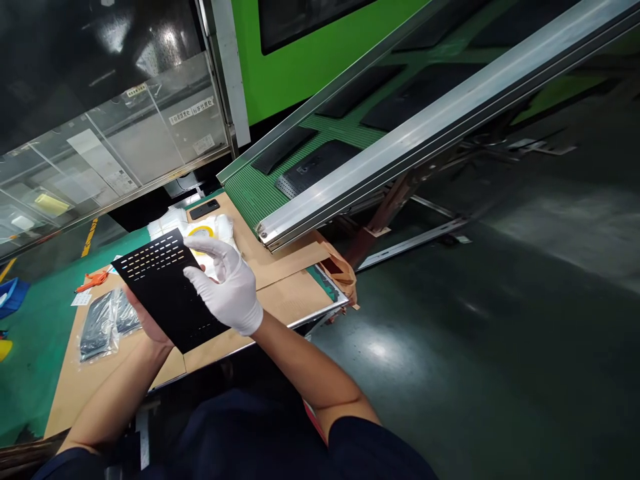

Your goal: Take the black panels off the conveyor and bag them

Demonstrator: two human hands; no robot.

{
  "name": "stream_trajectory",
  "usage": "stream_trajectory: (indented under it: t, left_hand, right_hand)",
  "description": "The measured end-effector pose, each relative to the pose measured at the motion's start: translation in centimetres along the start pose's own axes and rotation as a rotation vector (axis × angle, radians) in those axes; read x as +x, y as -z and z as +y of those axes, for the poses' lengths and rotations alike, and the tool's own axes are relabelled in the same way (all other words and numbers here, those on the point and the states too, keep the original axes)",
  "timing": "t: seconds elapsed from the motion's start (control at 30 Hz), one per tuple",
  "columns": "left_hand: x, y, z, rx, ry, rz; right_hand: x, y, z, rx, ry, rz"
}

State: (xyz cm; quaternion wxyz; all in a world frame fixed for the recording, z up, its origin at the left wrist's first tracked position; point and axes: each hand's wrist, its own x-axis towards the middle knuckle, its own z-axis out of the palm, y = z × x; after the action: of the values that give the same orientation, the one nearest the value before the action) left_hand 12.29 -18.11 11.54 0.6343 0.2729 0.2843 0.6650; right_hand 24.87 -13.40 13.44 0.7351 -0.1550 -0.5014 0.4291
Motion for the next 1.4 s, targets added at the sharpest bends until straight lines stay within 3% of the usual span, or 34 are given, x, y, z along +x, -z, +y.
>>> stream_trajectory:
  t: [0.3, 0.5, 0.83, 0.93, 1.03, 1.13, 1.4]
  left_hand:
    - [0.1, -0.2, -0.7, -0.026, -0.108, 0.012]
    - [0.1, -0.2, -1.1, 0.007, 0.02, 0.007]
    - [-0.1, -2.0, -1.9, 0.032, -0.102, 0.036]
    - [-0.3, -2.0, -2.0, 0.04, -0.063, 0.015]
    - [-0.8, -2.3, -2.2, 0.056, 0.037, 0.014]
    - [-1.3, -3.2, -2.5, 0.063, 0.045, 0.05]
    - [-2.3, -4.0, -4.1, -0.017, 0.009, 0.046]
  right_hand:
    - [-0.9, 1.1, 0.5, -0.081, -0.008, 0.095]
    - [-0.3, 1.6, 0.2, 0.015, 0.017, 0.038]
    - [-0.4, 3.0, -0.4, 0.034, 0.008, 0.108]
    - [-0.3, 3.5, -0.5, 0.067, 0.035, 0.128]
    - [-0.1, 4.0, -0.8, 0.15, 0.023, 0.041]
    - [-0.3, 4.4, -1.5, 0.185, -0.013, -0.04]
    - [-2.4, 6.3, -2.6, 0.066, -0.034, 0.131]
